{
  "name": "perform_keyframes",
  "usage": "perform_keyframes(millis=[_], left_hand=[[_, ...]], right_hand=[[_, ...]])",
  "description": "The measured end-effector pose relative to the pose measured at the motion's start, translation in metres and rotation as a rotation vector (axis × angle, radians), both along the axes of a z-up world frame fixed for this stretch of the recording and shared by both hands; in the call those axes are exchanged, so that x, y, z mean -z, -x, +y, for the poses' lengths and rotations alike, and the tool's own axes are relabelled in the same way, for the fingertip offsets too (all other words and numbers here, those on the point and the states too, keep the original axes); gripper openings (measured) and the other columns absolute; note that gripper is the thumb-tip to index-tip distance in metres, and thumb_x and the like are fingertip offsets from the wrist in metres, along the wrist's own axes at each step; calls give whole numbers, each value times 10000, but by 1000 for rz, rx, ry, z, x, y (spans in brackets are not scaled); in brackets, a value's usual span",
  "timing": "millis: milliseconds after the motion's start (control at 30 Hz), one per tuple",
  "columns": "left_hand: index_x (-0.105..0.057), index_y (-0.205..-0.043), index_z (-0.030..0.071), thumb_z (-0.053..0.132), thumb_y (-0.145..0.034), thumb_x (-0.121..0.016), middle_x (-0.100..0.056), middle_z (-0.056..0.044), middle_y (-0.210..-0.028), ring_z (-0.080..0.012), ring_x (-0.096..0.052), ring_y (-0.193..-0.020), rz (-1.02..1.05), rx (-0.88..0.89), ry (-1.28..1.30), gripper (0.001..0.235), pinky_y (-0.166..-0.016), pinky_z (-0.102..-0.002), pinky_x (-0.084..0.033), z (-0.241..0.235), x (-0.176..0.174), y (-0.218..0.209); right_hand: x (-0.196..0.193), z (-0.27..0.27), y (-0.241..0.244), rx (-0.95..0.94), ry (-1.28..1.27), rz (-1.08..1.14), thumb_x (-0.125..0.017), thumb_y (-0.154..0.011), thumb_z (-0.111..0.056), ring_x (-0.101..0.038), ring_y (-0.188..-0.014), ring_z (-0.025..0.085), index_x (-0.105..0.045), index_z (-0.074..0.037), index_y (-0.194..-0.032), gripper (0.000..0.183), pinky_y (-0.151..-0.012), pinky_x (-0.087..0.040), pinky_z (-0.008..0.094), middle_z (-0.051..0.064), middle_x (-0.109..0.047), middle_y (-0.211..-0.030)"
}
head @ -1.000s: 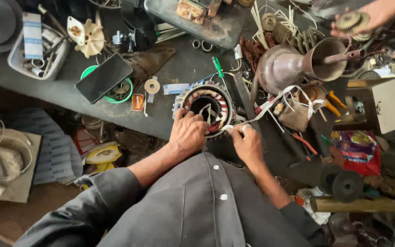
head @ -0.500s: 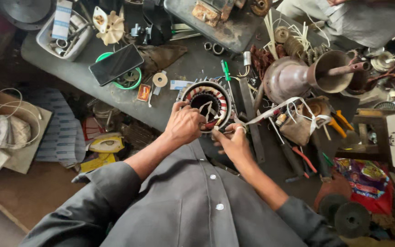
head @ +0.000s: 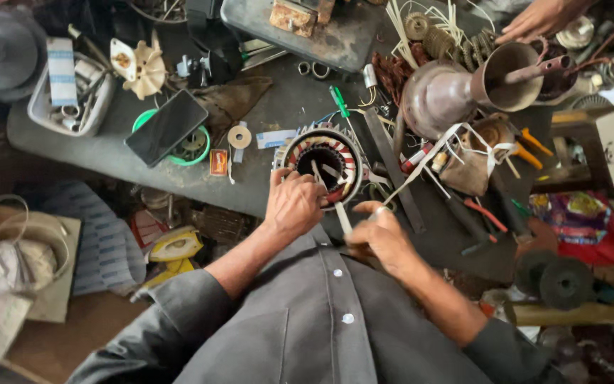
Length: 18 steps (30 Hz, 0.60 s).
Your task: The person is repairing a motor stator by inserting white insulating strips into the slots between copper windings. They use a hammer to gently tap the strips into place and adjust them with their fingers. The work is performed on a cluttered workbench in a workshop.
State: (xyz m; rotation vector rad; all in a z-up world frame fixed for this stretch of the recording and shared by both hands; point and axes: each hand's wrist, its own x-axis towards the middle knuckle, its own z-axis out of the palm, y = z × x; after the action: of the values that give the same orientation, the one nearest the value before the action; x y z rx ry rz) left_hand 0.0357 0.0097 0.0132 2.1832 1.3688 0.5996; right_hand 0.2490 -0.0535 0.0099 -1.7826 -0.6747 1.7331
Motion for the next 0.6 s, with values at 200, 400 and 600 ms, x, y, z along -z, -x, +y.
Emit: perform_keyframes(millis=[200, 400, 600], left_hand=[[-778, -817, 154, 171, -772, -740, -686, -40, -825, -257, -643, -909, -35, 8, -16, 61, -1009, -475, -352, 3, 1, 5], [-753, -802, 155, 150, -772, -722, -667, -42, -820, -259, -630, -891, -50, 41, -14, 44, -1013, -472, -353, 6, 1, 4], [-754, -813, 159, 138, -756, -718, -654, -40, -817, -255, -626, -894, -73, 30, 1, 71, -1020, -481, -345, 5, 4, 6]], right_hand=[[-108, -13, 12, -611, -876, -393, -733, -826, -21, -621, -739, 139, -673, 27, -1043, 230, -650, -499, 320, 63, -621, -841], [-125, 4, 3, -239, -619, 264, -515, -924, -80, -643, -882, 233, -673, -13, -942, 172, -860, -524, 360, 154, -654, -947], [-45, -12, 20, -508, -556, -578, -622, -893, -165, -664, -885, 120, -680, 8, -1133, 301, -765, -503, 336, 127, -734, -911]])
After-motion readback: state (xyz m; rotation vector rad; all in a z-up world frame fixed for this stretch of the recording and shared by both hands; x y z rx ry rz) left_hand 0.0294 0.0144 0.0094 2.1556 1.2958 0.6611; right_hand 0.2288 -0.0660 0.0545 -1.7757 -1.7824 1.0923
